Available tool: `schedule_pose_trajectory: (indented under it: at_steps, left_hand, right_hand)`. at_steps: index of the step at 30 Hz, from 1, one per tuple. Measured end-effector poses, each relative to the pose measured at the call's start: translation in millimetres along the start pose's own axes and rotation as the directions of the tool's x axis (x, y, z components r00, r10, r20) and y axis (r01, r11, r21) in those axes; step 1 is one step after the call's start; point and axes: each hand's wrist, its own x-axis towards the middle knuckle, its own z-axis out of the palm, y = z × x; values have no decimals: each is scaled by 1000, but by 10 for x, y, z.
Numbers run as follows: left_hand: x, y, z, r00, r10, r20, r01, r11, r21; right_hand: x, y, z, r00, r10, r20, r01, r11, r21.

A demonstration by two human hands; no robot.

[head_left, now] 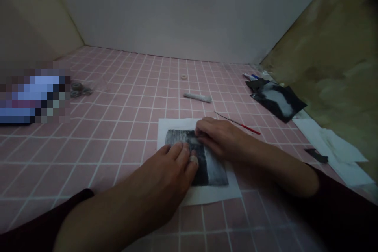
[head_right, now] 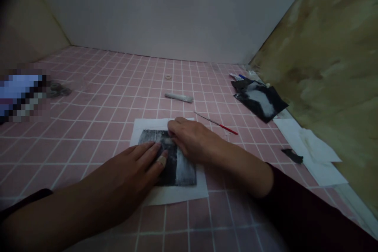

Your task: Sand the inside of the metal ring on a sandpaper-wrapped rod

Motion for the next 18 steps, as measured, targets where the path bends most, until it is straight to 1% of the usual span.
schedule_pose_trajectory:
  at_steps: [2,4,6,7,9,11,13,16,18]
  left_hand:
    - [3,-1,-1,1000,5,5,-5,1000,-4]
    - [8,0,-6,1000,0,17,0,1000,-6]
    - [10,1,-11,1000,-7,20,7,1000,-4]
    - [8,1,-13,1000,-9,18,9,1000,-3]
    - [2,0,-15,1000,-8,11,8,1000,0]
    - [-5,-2,-15,1000,-3,11,3,1000,1]
    - [-7,-4,-13,1000,-1,16,1,1000,-3]
    - [-5,-5,-5,1000,-7,30,7,1000,-10]
    - [-6,-4,2,999,-12,30,13,1000,-13]
  right_hand:
    - [-5,8,-7,1000,14,4,-14,1000,-19]
    - [11,-7,16,999,8,-52,-7,1000,18]
    - [28,-20,37,994,-21,-108,28,998,63]
    - [29,-19,34,993,-41,-111,48,997,65]
    - [14,-2,4,997,-56,-60,58,998,33]
    - [-10,14,-27,1000,-29,-3,29,1000,-8]
    - [-17,7,-20,1000,-1,-13,1,1000,-10]
    - [2,-26,35,997,-33,-70,36,998,43]
    - [7,-30,45,998,-35,-49,38,998,52]
